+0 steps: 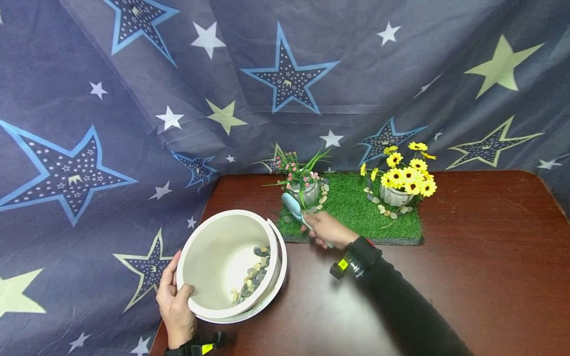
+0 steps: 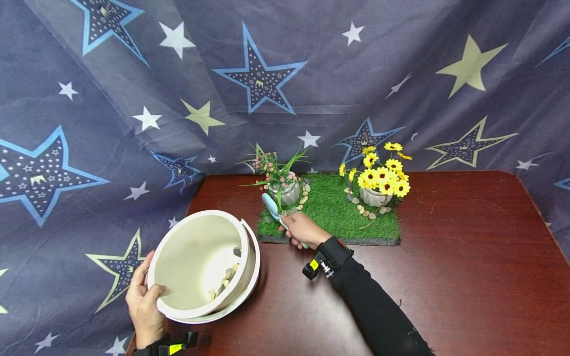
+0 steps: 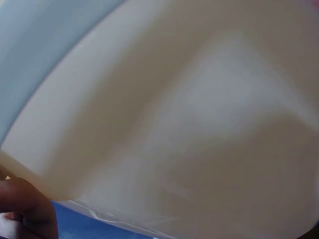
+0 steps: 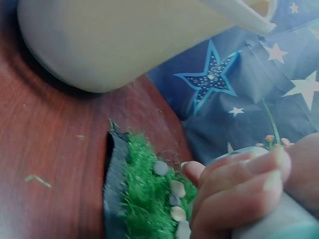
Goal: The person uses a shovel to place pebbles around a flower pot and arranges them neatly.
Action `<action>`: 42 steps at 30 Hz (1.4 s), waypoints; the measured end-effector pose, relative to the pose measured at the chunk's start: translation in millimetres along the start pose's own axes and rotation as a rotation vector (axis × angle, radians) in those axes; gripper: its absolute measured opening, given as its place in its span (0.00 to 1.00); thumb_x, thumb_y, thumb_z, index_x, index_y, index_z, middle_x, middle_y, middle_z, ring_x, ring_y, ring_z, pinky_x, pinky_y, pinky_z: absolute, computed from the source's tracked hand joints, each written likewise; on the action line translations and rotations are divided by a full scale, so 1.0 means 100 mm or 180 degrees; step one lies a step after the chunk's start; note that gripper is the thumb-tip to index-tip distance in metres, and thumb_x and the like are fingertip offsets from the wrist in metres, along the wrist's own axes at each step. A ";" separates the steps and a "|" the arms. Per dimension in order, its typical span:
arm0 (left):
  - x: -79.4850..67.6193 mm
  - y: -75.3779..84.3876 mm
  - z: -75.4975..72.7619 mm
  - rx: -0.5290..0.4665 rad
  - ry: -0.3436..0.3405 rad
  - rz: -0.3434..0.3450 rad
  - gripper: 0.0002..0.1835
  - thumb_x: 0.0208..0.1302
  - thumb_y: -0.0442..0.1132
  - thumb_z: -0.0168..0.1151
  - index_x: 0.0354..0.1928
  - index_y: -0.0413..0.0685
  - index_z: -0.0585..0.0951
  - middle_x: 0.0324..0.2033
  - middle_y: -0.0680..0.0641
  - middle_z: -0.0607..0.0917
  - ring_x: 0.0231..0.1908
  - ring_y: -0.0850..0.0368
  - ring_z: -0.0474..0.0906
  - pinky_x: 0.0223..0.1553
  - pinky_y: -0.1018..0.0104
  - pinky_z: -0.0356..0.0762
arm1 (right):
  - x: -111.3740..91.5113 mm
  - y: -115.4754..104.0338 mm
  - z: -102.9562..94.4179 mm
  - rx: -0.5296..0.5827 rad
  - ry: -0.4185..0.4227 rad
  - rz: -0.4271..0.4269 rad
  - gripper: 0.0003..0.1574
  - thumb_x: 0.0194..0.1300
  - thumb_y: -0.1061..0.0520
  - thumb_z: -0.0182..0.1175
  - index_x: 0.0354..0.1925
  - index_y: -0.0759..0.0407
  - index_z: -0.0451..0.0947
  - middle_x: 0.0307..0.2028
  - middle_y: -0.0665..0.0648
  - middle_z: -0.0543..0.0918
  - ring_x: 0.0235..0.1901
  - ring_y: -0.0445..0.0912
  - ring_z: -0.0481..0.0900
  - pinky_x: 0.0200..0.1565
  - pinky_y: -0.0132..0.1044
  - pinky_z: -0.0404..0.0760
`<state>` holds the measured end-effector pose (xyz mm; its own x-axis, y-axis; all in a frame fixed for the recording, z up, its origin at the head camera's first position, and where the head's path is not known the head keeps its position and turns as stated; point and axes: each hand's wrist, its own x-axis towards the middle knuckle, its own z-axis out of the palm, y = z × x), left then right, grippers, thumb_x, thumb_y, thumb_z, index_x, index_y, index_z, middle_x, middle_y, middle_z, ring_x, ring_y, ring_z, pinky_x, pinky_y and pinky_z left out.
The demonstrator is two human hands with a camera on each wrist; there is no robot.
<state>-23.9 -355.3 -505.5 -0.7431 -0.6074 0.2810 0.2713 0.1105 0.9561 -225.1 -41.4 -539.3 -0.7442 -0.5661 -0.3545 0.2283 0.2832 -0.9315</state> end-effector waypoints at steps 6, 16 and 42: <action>0.00 0.00 -0.01 0.0018 0.0013 -0.0019 0.44 0.43 0.14 0.39 0.70 0.32 0.73 0.59 0.45 0.85 0.57 0.55 0.83 0.52 0.73 0.82 | -0.06 0.01 -0.06 -0.0574 0.0167 -0.0124 0.29 0.83 0.47 0.42 0.53 0.70 0.79 0.19 0.51 0.73 0.10 0.39 0.63 0.12 0.32 0.67; 0.00 -0.02 0.00 0.0031 0.0021 -0.0032 0.45 0.42 0.15 0.39 0.70 0.32 0.74 0.60 0.45 0.85 0.57 0.55 0.82 0.52 0.73 0.82 | 0.05 0.12 -0.06 -0.1342 0.0456 -0.0253 0.27 0.82 0.48 0.44 0.45 0.66 0.82 0.17 0.49 0.72 0.09 0.40 0.66 0.12 0.32 0.67; 0.00 -0.02 -0.02 -0.0017 0.0000 0.0022 0.44 0.42 0.15 0.39 0.69 0.31 0.74 0.58 0.43 0.85 0.55 0.54 0.83 0.51 0.73 0.83 | 0.03 0.10 -0.10 -0.1376 0.0316 -0.0255 0.27 0.82 0.47 0.45 0.42 0.66 0.81 0.14 0.48 0.71 0.09 0.41 0.67 0.12 0.32 0.69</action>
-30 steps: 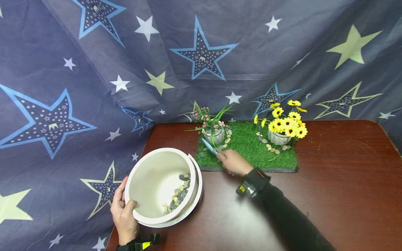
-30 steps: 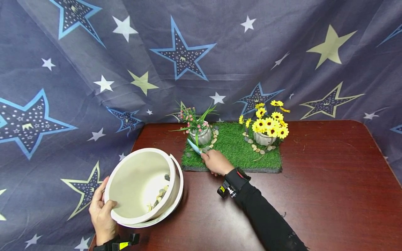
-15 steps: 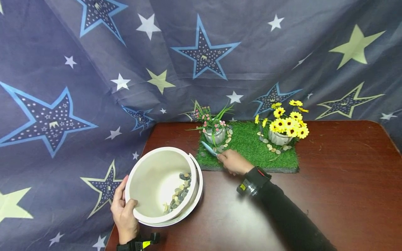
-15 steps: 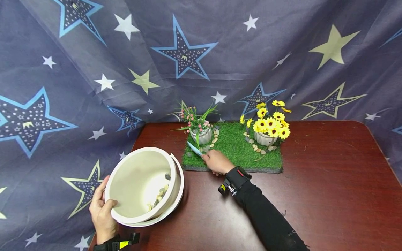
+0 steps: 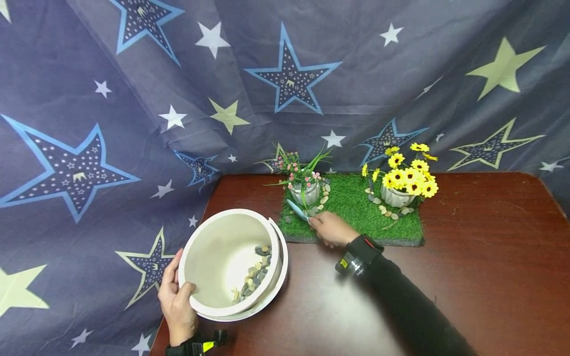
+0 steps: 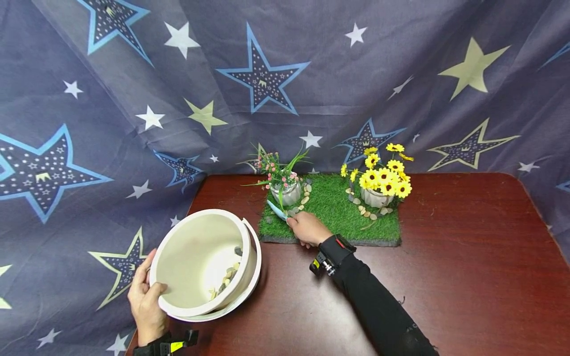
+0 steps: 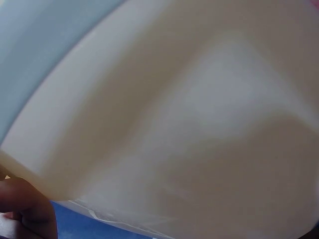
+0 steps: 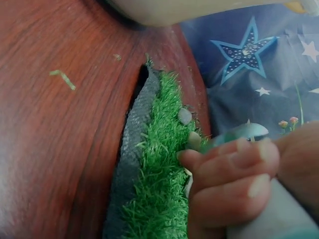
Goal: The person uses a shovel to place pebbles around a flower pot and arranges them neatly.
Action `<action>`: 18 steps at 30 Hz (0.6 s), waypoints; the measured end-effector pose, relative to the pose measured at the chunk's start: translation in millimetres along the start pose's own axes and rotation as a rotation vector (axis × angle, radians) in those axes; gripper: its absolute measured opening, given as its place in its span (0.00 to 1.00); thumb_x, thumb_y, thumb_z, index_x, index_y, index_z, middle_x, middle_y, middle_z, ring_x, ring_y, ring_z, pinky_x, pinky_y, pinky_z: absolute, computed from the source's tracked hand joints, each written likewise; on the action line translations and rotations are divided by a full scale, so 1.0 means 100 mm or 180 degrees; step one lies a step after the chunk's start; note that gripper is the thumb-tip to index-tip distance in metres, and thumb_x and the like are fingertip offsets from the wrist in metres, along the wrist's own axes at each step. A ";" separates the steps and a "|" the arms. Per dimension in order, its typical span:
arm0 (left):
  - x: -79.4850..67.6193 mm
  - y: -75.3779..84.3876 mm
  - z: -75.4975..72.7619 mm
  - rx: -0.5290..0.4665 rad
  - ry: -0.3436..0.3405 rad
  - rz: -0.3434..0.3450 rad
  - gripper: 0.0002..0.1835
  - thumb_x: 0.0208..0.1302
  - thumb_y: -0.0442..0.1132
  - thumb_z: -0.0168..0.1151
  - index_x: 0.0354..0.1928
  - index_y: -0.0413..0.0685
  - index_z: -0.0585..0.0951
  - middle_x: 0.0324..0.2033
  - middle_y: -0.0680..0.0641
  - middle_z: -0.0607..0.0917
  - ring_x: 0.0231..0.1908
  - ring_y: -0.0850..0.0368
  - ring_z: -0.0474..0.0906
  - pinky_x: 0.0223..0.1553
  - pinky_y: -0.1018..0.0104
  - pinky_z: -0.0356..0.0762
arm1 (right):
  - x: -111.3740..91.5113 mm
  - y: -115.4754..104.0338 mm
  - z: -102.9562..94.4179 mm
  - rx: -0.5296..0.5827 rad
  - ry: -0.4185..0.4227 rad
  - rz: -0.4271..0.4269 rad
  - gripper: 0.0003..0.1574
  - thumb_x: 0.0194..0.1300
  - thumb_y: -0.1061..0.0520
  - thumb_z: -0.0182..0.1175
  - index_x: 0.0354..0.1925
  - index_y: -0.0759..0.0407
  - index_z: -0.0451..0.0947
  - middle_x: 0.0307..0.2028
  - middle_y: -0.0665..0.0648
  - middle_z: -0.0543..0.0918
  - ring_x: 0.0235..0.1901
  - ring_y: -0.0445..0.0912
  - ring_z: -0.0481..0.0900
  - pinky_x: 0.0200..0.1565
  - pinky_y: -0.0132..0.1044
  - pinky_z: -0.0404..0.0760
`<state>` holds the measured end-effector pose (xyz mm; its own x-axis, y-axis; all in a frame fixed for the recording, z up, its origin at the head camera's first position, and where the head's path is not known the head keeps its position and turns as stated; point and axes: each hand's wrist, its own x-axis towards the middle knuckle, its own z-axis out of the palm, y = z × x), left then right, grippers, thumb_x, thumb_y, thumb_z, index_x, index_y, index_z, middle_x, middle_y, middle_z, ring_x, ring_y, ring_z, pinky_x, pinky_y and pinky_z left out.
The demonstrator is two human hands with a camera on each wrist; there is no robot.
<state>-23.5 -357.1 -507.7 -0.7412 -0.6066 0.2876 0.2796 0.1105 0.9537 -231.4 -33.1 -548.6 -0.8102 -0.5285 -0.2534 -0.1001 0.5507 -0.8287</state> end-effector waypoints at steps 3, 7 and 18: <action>0.01 0.02 -0.01 0.0064 0.0000 0.0007 0.44 0.42 0.15 0.40 0.69 0.32 0.74 0.58 0.43 0.86 0.55 0.54 0.84 0.50 0.72 0.83 | 0.00 -0.03 0.01 -0.0182 -0.0039 -0.0003 0.27 0.82 0.47 0.45 0.40 0.66 0.81 0.14 0.48 0.71 0.09 0.41 0.67 0.12 0.32 0.68; 0.01 0.01 0.00 0.0002 0.0020 0.0019 0.45 0.41 0.15 0.39 0.69 0.31 0.74 0.59 0.43 0.85 0.56 0.54 0.83 0.52 0.72 0.83 | -0.04 -0.05 0.00 -0.0352 -0.0066 -0.0068 0.26 0.81 0.47 0.46 0.37 0.64 0.81 0.14 0.49 0.71 0.09 0.42 0.68 0.12 0.33 0.69; 0.00 0.01 0.00 0.0033 0.0009 0.0011 0.44 0.42 0.15 0.40 0.69 0.31 0.74 0.59 0.43 0.85 0.56 0.54 0.83 0.52 0.73 0.83 | -0.13 -0.02 0.01 -0.0376 -0.0089 -0.0185 0.24 0.81 0.47 0.47 0.44 0.63 0.83 0.16 0.49 0.73 0.11 0.41 0.68 0.13 0.34 0.72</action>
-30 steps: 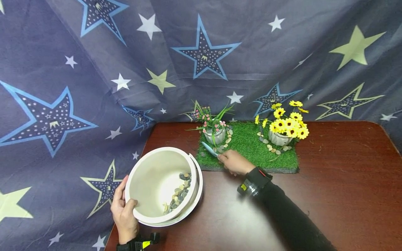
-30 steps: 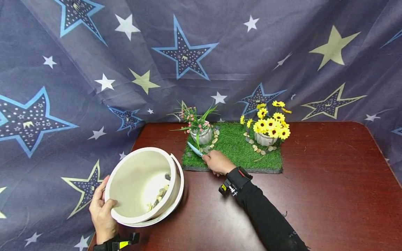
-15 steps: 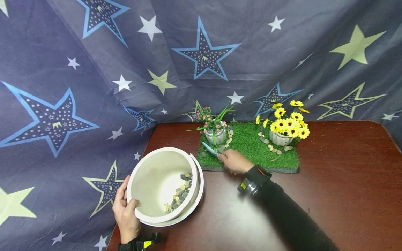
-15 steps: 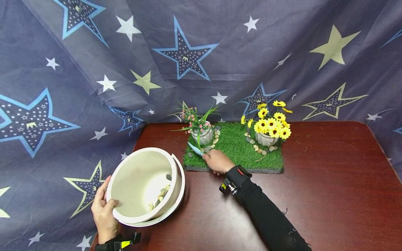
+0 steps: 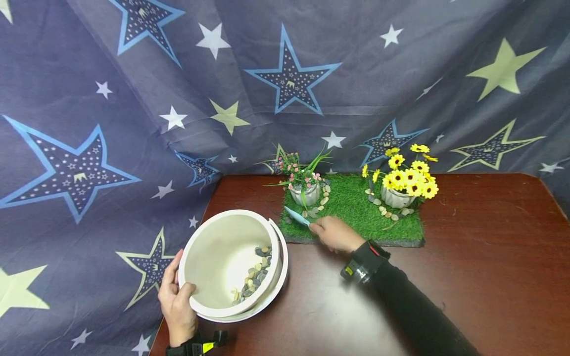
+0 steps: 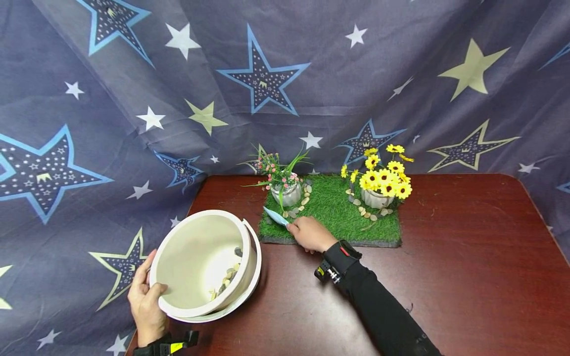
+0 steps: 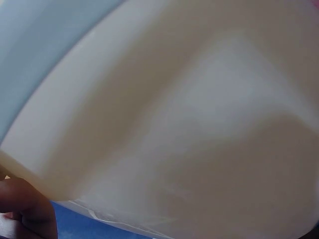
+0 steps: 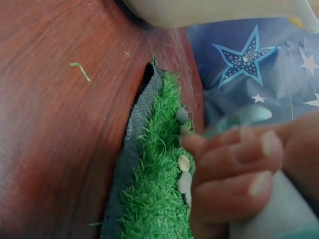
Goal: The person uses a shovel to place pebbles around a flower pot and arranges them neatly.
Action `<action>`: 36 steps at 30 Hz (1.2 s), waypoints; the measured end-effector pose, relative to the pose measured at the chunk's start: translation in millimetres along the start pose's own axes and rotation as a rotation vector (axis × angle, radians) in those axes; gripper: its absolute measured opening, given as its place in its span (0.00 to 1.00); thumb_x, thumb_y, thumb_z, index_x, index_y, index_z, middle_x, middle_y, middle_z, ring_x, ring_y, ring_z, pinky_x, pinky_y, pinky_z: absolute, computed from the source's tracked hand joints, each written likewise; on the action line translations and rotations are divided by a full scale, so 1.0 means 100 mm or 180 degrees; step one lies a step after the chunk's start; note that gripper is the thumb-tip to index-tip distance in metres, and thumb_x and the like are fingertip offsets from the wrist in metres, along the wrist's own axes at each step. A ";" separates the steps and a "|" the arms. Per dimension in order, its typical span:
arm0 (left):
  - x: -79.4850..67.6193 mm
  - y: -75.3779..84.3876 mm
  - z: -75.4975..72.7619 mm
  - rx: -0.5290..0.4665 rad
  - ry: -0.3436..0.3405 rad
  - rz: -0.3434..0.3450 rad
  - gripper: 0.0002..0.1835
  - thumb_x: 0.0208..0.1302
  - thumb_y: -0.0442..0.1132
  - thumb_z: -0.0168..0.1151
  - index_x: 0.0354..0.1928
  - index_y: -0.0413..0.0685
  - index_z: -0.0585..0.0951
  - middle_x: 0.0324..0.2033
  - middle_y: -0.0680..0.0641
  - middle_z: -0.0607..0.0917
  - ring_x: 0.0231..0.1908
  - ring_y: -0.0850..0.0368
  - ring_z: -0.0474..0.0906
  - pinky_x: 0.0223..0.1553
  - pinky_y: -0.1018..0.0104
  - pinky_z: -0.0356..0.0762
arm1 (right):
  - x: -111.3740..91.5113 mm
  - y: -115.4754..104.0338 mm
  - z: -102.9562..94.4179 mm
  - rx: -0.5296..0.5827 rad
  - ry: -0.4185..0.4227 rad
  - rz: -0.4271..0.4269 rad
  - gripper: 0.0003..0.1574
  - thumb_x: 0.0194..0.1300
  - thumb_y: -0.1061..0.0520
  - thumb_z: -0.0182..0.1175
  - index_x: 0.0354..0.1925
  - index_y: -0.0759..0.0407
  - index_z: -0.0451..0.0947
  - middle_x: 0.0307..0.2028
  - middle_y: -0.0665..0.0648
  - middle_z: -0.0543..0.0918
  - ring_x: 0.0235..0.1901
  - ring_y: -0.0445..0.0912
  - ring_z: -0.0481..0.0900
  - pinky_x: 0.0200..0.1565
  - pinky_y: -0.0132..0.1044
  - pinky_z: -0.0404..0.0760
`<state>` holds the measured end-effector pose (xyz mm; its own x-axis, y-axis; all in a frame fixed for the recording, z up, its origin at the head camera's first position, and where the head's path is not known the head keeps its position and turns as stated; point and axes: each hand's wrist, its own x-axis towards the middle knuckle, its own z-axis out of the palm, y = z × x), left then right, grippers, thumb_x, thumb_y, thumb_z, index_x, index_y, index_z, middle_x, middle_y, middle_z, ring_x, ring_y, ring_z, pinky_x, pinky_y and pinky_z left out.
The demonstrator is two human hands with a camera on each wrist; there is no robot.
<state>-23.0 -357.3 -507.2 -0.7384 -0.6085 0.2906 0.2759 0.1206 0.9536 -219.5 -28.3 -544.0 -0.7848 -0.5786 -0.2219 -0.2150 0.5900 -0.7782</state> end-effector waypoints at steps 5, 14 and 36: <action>0.01 -0.01 0.00 -0.0022 -0.0028 0.0017 0.44 0.42 0.15 0.39 0.70 0.31 0.73 0.59 0.43 0.85 0.56 0.54 0.83 0.51 0.73 0.83 | -0.03 -0.03 0.05 -0.0210 -0.0304 -0.0163 0.23 0.80 0.48 0.50 0.36 0.62 0.82 0.16 0.47 0.73 0.10 0.40 0.70 0.15 0.34 0.73; 0.00 -0.01 -0.01 0.0071 -0.0001 -0.0014 0.44 0.42 0.15 0.40 0.70 0.32 0.74 0.59 0.43 0.85 0.56 0.53 0.83 0.50 0.73 0.83 | 0.14 -0.03 0.10 -0.0158 -0.0291 -0.0161 0.28 0.80 0.49 0.51 0.25 0.62 0.78 0.12 0.48 0.73 0.08 0.39 0.69 0.12 0.33 0.71; 0.01 -0.01 0.00 0.0004 -0.0041 0.0049 0.44 0.41 0.15 0.40 0.69 0.31 0.74 0.58 0.42 0.86 0.55 0.53 0.84 0.50 0.72 0.83 | 0.18 0.06 0.00 0.0065 -0.0532 -0.0287 0.30 0.79 0.47 0.52 0.28 0.68 0.80 0.13 0.49 0.74 0.07 0.38 0.68 0.12 0.30 0.69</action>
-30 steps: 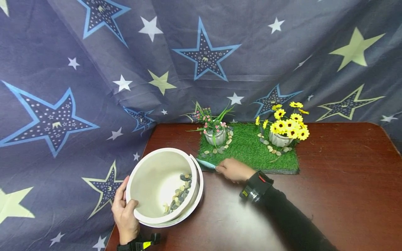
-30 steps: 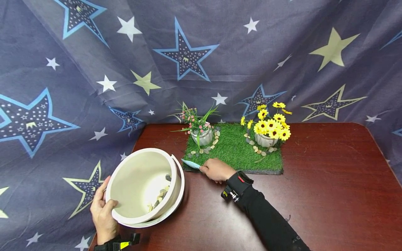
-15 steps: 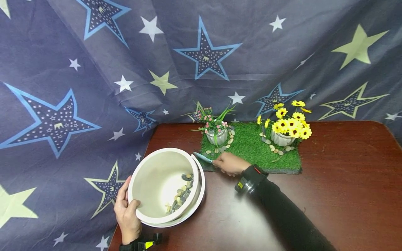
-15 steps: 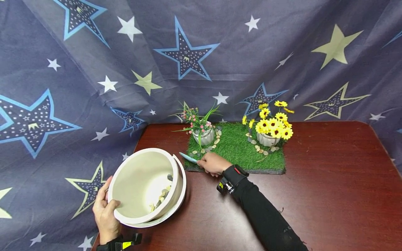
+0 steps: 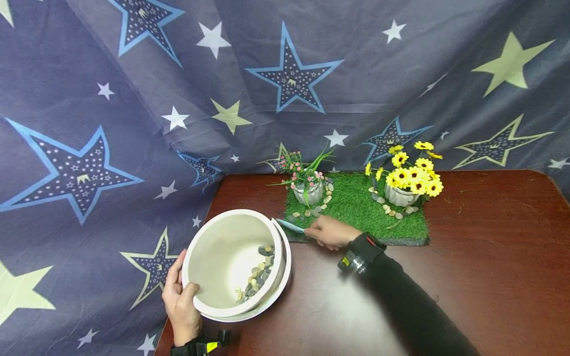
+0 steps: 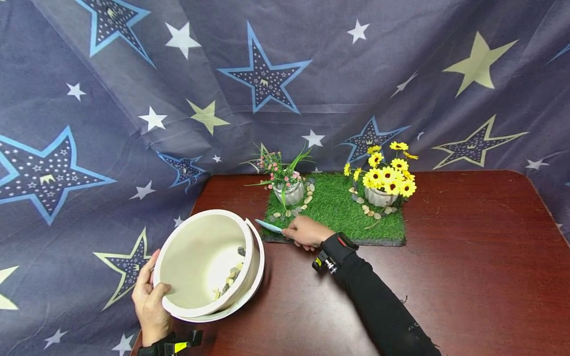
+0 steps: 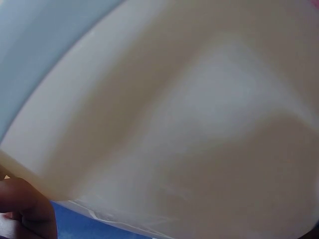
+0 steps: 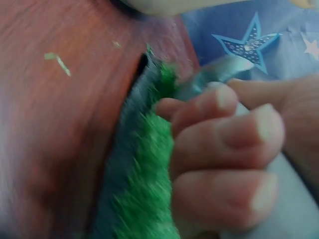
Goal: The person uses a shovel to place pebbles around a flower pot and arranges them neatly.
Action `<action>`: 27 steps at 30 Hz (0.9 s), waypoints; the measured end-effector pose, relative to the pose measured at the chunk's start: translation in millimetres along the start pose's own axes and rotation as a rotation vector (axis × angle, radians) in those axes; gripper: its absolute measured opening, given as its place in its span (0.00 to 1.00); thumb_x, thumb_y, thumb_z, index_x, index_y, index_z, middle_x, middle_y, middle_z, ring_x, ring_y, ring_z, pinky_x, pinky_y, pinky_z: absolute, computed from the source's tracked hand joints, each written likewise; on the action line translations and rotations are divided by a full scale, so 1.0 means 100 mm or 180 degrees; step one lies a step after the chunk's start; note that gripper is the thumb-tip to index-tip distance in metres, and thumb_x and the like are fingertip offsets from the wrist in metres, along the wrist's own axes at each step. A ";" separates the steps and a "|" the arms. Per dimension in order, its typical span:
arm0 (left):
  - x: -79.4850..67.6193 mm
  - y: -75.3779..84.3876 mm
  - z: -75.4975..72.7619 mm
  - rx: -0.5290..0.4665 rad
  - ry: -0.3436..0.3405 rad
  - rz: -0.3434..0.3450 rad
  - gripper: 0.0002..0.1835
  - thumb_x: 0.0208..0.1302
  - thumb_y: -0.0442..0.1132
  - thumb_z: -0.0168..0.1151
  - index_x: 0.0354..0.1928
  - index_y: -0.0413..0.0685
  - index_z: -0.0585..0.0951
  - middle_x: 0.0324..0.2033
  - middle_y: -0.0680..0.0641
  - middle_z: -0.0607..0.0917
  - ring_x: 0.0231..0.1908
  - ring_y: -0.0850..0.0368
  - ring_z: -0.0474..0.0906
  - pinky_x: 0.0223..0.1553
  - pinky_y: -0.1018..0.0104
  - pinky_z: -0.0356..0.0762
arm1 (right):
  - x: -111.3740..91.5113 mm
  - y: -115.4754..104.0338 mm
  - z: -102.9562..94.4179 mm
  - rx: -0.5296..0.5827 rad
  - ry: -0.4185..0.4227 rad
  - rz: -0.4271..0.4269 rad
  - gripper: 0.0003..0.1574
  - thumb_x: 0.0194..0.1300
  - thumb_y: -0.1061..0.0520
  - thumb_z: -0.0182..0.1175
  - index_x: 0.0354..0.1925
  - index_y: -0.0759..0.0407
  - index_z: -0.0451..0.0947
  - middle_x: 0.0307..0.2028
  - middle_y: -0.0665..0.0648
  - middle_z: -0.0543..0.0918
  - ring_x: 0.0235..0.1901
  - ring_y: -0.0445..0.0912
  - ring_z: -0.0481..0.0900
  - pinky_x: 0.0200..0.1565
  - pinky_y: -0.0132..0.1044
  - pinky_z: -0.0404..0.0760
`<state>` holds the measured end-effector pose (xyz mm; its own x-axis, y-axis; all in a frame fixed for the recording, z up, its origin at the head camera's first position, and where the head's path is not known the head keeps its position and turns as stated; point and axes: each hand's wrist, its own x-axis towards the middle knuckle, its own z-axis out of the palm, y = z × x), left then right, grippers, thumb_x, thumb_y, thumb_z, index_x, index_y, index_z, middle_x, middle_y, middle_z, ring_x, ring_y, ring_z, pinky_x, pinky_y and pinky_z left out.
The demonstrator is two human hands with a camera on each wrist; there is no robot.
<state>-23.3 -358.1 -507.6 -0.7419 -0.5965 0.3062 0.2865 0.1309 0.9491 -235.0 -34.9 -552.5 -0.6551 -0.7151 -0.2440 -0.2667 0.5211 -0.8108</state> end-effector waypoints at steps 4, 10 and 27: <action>0.02 0.01 0.00 0.0025 -0.0034 -0.0005 0.45 0.42 0.15 0.40 0.70 0.32 0.74 0.60 0.43 0.84 0.56 0.53 0.83 0.51 0.73 0.82 | -0.12 -0.01 -0.09 -0.0150 -0.0020 0.0062 0.29 0.79 0.48 0.53 0.27 0.67 0.80 0.14 0.52 0.76 0.08 0.38 0.68 0.13 0.31 0.70; 0.02 0.02 -0.01 0.0044 -0.0040 -0.0045 0.45 0.42 0.15 0.40 0.70 0.33 0.73 0.61 0.45 0.83 0.58 0.55 0.82 0.52 0.73 0.82 | -0.09 -0.04 -0.16 -0.0077 -0.0020 0.0068 0.29 0.79 0.48 0.52 0.30 0.70 0.80 0.14 0.51 0.76 0.08 0.39 0.68 0.13 0.32 0.71; -0.01 0.00 0.00 0.0042 0.0025 -0.0007 0.45 0.42 0.15 0.40 0.69 0.32 0.74 0.60 0.43 0.85 0.56 0.54 0.82 0.51 0.73 0.82 | -0.15 0.01 -0.17 0.0007 -0.0099 0.0034 0.29 0.79 0.46 0.52 0.30 0.68 0.80 0.17 0.55 0.78 0.09 0.39 0.69 0.13 0.31 0.71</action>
<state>-22.6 -357.7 -508.2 -0.7377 -0.6029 0.3037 0.2769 0.1400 0.9507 -237.4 -15.7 -540.1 -0.6356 -0.7236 -0.2690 -0.2583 0.5277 -0.8092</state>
